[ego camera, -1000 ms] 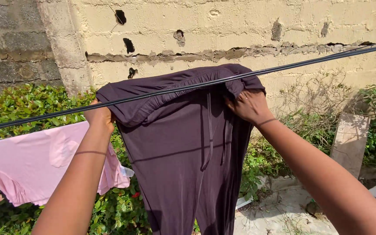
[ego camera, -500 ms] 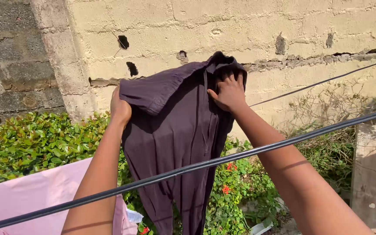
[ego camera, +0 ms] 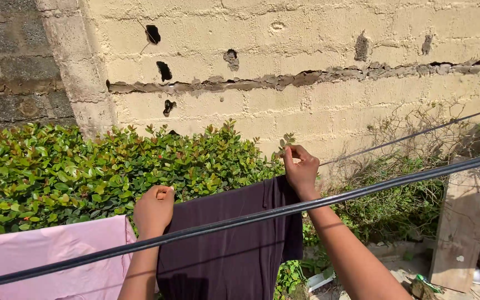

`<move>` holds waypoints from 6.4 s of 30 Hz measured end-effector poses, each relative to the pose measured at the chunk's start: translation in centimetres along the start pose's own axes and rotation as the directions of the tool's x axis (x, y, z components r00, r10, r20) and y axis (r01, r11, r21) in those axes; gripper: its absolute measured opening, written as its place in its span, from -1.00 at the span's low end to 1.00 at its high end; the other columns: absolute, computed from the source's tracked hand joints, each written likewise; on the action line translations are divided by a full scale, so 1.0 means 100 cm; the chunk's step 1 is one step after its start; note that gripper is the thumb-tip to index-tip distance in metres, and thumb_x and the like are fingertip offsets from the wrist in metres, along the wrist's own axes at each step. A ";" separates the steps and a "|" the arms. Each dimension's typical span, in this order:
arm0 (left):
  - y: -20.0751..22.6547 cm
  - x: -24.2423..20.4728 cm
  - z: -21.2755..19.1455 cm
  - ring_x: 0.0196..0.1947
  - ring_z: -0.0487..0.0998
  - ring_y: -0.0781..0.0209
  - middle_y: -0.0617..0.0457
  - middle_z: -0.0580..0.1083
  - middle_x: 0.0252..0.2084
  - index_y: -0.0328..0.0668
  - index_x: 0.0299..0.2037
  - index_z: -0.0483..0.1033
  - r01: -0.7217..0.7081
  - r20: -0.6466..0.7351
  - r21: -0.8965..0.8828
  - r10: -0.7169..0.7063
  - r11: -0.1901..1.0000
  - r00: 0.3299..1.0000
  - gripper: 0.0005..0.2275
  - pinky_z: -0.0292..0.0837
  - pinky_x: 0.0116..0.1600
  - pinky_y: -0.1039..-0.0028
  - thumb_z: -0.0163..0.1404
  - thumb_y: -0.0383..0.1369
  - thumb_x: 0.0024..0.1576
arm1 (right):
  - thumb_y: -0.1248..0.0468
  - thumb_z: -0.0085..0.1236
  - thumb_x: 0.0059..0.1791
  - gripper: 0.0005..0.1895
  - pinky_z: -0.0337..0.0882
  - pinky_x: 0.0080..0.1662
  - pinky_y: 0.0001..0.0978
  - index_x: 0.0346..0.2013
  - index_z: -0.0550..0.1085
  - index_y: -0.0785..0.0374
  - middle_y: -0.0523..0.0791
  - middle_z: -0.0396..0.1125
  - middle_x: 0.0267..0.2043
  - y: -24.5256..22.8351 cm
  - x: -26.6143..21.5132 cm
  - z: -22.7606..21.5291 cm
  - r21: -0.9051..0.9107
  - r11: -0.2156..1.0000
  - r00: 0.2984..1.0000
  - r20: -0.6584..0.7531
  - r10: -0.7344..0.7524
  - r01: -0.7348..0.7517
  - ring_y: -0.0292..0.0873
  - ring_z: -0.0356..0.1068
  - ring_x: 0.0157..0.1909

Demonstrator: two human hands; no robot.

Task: Hanging wet laundry on a clothesline outdoors to dry.

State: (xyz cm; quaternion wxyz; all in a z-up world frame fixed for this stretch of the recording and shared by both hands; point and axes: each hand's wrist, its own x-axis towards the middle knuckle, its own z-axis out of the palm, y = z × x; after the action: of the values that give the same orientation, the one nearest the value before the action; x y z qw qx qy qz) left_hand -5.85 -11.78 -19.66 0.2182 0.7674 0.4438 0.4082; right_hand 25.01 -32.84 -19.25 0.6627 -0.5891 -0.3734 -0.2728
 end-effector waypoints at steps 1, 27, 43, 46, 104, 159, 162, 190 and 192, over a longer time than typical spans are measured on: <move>-0.021 -0.005 0.003 -0.14 0.64 -0.12 -0.04 0.65 -0.22 -0.01 -0.14 0.67 0.006 0.001 0.004 -0.006 1.000 1.000 -0.71 0.49 -0.01 0.15 0.04 -0.07 0.14 | 0.14 0.15 0.08 -0.77 0.57 -0.09 -0.15 -0.18 0.60 0.24 -0.08 0.58 -0.30 -0.041 -0.010 -0.012 0.002 1.000 1.000 0.006 0.004 -0.004 -0.08 0.63 -0.22; -0.072 -0.026 -0.008 -0.28 0.60 -0.15 -0.11 0.60 -0.34 -0.02 -0.24 0.70 -0.140 -0.027 0.063 0.142 0.988 0.989 -0.64 0.47 -0.10 0.17 0.01 0.04 0.17 | 0.15 0.09 0.08 -0.68 0.24 -0.42 -0.21 -0.38 0.43 0.39 0.01 0.27 -0.62 -0.099 -0.069 -0.104 -0.274 0.961 0.989 0.131 0.074 -0.036 -0.12 0.19 -0.58; -0.073 -0.045 -0.002 -0.27 0.69 0.13 0.03 0.66 -0.26 -0.09 -0.16 0.70 -0.229 -0.034 -0.206 0.227 0.951 0.973 -0.75 0.52 -0.13 0.36 0.15 -0.19 0.04 | 0.03 0.23 -0.01 -0.67 0.45 -0.05 0.05 -0.27 0.66 0.26 0.16 0.50 -0.25 0.048 0.030 -0.122 -0.734 0.668 0.897 0.202 0.393 -0.127 0.23 0.49 -0.16; -0.069 -0.082 -0.010 -0.12 0.65 0.15 -0.01 0.63 -0.11 -0.24 -0.02 0.61 -0.384 -0.548 -0.289 0.177 0.877 0.817 -0.77 0.51 0.06 0.38 0.09 -0.28 0.23 | 0.05 0.27 -0.05 -0.67 0.48 -0.08 0.05 -0.32 0.65 0.28 0.15 0.49 -0.27 0.031 0.022 -0.115 -0.756 0.654 0.960 0.158 0.233 -0.035 0.22 0.50 -0.17; 0.033 -0.013 0.057 -0.26 0.61 0.34 0.08 0.63 -0.28 -0.23 -0.20 0.67 -0.035 0.524 -0.491 0.328 0.870 0.786 -0.82 0.51 -0.09 0.51 0.22 -0.35 0.04 | 0.17 0.27 -0.10 -0.80 0.47 -0.18 -0.16 -0.30 0.60 0.22 -0.01 0.49 -0.33 -0.101 -0.036 -0.027 -0.339 0.934 0.952 0.307 -0.002 0.112 0.01 0.50 -0.31; -0.051 -0.169 0.058 0.56 0.02 -0.19 -0.23 0.11 0.53 -0.09 0.45 0.18 -0.545 -0.151 0.081 0.551 0.834 0.821 -0.33 -0.06 0.49 -0.06 0.12 -0.33 0.08 | 0.15 0.30 -0.19 -0.06 -0.27 0.46 0.25 0.46 0.16 0.10 0.16 -0.25 0.59 -0.009 -0.140 -0.069 -0.517 0.775 0.862 0.502 -0.069 0.363 0.23 -0.31 0.61; -0.155 -0.260 0.080 0.51 -0.05 -0.23 -0.27 0.07 0.48 -0.06 0.38 0.17 -0.192 0.097 0.149 0.179 0.970 0.979 -0.31 -0.06 0.42 -0.12 0.15 -0.38 -0.02 | 0.14 0.31 -0.23 -0.12 -0.26 0.43 0.22 0.37 0.23 0.10 0.18 -0.32 0.58 0.030 -0.251 -0.087 -0.571 0.804 0.817 0.537 0.212 0.166 0.23 -0.33 0.58; -0.396 -0.618 -0.029 0.42 0.24 -0.09 -0.12 0.24 0.42 -0.06 0.35 0.32 0.285 0.721 0.489 -0.566 0.824 0.400 -0.44 0.19 0.42 0.17 0.06 -0.06 0.17 | -0.24 0.10 -0.01 -0.25 0.14 0.38 -0.08 0.29 0.38 0.19 0.13 0.03 0.49 -0.110 -0.733 -0.163 -0.666 0.478 0.031 0.565 0.825 -0.573 0.11 -0.01 0.53; -0.409 -0.620 -0.033 0.45 0.22 -0.05 -0.05 0.24 0.45 -0.04 0.38 0.29 0.421 0.759 0.342 -0.511 0.840 0.404 -0.45 0.18 0.46 0.18 0.00 0.00 0.23 | -0.25 0.06 0.00 -0.26 0.21 0.32 -0.16 0.26 0.40 0.23 0.11 0.20 0.39 -0.128 -0.740 -0.160 -0.626 0.423 0.041 0.529 0.847 -0.655 0.08 0.16 0.44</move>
State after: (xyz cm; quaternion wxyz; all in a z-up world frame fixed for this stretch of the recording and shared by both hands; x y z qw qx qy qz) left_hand -46.04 -44.22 -73.15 0.4679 0.7203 0.5021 -0.1009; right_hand -24.84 -56.45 -72.67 0.3857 -0.8104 -0.2251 0.3792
